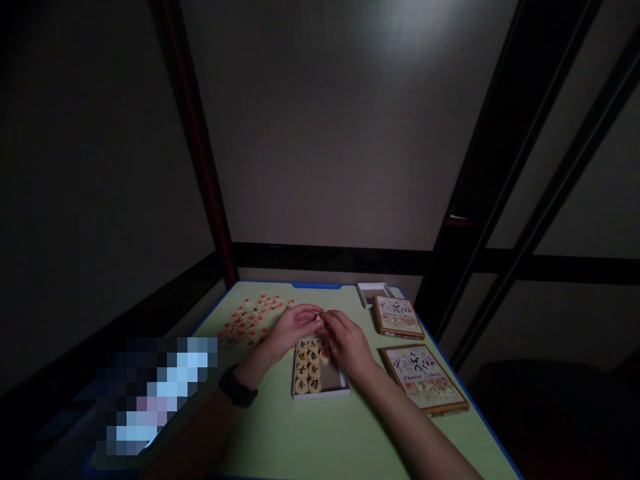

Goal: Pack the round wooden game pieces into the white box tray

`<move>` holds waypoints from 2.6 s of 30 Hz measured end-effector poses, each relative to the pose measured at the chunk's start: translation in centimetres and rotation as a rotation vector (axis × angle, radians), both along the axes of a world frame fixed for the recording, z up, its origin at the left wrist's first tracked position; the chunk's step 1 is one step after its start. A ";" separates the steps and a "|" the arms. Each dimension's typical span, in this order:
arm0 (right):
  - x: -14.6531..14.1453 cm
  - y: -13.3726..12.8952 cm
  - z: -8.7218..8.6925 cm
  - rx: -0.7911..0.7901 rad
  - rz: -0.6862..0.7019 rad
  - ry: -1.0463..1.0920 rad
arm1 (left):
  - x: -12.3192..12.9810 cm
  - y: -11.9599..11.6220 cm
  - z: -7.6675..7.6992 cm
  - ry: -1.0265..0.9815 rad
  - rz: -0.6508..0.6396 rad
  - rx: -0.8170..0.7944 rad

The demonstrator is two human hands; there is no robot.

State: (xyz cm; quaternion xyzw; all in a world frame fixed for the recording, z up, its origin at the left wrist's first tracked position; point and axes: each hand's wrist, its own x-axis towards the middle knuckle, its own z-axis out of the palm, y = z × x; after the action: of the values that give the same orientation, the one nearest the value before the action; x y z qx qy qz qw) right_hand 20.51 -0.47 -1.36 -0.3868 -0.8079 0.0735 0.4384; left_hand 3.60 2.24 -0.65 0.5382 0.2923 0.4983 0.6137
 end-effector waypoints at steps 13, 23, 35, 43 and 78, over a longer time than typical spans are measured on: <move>0.0 1.5 -0.1 -0.519 0.098 0.502 | -1.6 1.1 -1.3 0.140 0.286 0.066; -0.6 0.7 -0.1 -0.357 0.015 0.390 | -1.9 0.4 -0.3 0.053 0.201 0.040; -0.4 -0.4 -0.6 0.083 0.025 -0.085 | -1.2 -0.5 -0.1 0.047 -0.005 -0.044; -0.5 -0.6 -0.1 0.227 0.008 -0.129 | -5.4 -1.4 2.1 0.746 0.278 0.297; -13.7 12.2 3.8 -0.219 -0.027 -0.949 | -8.3 -4.3 -0.3 1.373 0.296 0.484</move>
State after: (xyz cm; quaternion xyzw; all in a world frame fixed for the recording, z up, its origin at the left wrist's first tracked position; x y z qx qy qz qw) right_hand 6.81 11.78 2.43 -0.4320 -0.9010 -0.0322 -0.0208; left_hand -4.66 -2.09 -0.95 0.8037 0.5618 0.1777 0.0835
